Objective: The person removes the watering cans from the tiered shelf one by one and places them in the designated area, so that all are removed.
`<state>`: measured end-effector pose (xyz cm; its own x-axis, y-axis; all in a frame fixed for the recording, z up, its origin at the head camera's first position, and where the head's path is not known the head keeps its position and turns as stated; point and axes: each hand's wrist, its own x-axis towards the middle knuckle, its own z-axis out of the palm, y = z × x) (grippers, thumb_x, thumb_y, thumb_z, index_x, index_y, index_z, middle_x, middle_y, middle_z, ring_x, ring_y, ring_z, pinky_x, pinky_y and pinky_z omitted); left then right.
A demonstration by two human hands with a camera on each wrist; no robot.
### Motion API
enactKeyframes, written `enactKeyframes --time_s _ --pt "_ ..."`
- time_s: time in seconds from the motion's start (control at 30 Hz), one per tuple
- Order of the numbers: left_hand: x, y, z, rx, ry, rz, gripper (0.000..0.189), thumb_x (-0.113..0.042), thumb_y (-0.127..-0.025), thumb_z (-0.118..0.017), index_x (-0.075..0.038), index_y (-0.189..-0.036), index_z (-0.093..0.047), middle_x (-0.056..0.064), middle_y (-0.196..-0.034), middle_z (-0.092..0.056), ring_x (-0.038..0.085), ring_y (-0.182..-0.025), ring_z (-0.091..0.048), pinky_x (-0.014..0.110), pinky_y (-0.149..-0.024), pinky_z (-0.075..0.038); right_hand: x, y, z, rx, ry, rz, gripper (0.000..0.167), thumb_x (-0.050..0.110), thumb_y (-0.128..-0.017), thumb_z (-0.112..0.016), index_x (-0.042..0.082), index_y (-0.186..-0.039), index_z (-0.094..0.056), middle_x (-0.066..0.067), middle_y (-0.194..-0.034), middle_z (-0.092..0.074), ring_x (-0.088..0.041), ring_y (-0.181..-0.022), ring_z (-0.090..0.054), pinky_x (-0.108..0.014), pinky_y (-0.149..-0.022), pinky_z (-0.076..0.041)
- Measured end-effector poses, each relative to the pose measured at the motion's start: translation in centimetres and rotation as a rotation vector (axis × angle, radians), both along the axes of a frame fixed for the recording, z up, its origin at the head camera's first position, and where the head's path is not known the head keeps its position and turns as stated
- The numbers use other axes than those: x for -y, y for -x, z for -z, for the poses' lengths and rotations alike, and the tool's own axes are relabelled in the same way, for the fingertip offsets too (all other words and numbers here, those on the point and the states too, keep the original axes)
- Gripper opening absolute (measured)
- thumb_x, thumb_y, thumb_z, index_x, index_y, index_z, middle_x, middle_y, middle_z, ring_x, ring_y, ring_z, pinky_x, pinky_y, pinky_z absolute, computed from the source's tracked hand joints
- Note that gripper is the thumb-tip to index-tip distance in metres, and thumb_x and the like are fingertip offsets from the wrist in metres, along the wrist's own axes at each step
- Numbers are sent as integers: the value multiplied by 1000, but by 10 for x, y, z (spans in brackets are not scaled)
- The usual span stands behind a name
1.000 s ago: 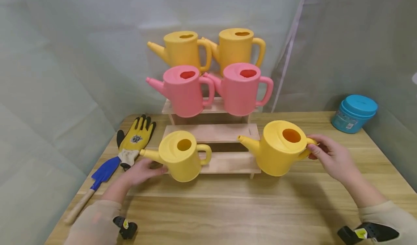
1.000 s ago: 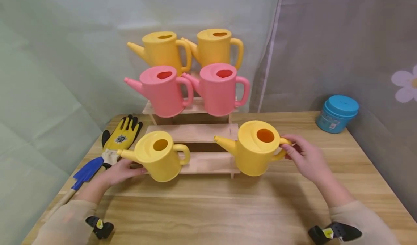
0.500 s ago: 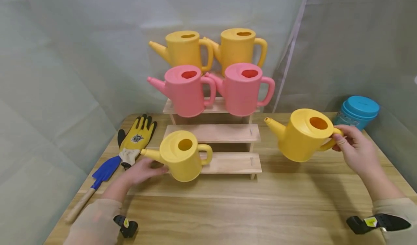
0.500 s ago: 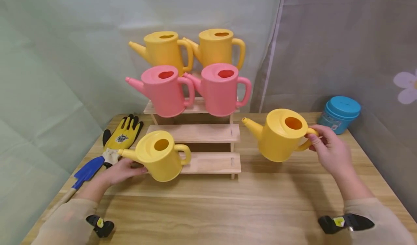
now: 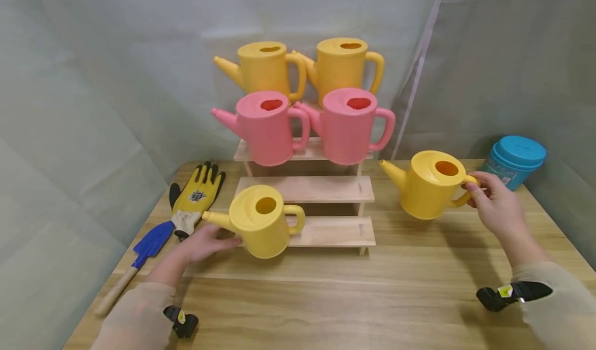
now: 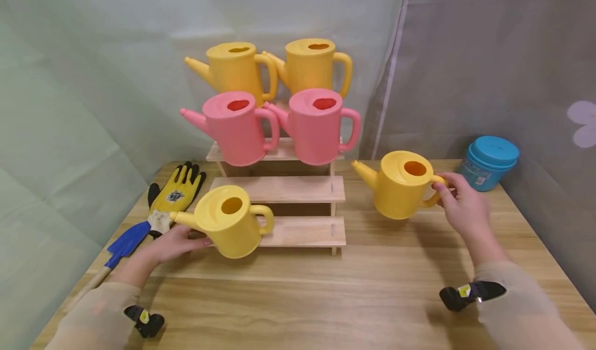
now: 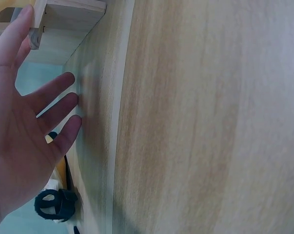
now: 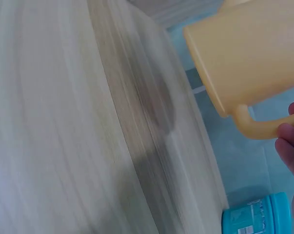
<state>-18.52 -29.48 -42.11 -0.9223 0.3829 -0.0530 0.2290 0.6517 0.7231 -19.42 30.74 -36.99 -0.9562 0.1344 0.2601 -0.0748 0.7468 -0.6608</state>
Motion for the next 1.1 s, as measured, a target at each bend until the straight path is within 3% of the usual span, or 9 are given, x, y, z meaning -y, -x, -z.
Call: enactKeyframes --time_s 0.13,0.2,0.57,1.1 --pt "0 0 1 6 -1 -3 52 -37 -85 -68 -15 -129 -52 14 -134 -50 38 -126 -41 59 -100 -31 5 11 4 13 -2 14 44 32 -99 -42 2 -132 -44 -26 -114 -51 -34 -86 -58 -2 -57 -39" --pt "0 1 1 11 0 -6 52 -37 -85 -68 -15 -129 -52 14 -134 -50 38 -126 -41 59 -100 -31 8 17 7 17 -6 18 45 33 -99 -42 2 -131 -44 -26 -114 -52 -37 -87 -58 -3 -56 -39" --pt "-1 1 0 26 -5 -5 54 -38 -85 -68 -14 -130 -50 16 -135 -48 38 -126 -40 59 -100 -30 24 38 17 32 19 30 49 37 -99 -41 1 -131 -45 -27 -116 -52 -36 -87 -60 -6 -56 -41" --pt "1 1 1 -1 -12 12 49 -34 -86 -68 -13 -127 -52 14 -130 -52 37 -124 -43 59 -99 -32 44 52 28 51 113 50 49 36 -99 -43 1 -133 -44 -28 -118 -53 -36 -83 -62 -10 -55 -43"
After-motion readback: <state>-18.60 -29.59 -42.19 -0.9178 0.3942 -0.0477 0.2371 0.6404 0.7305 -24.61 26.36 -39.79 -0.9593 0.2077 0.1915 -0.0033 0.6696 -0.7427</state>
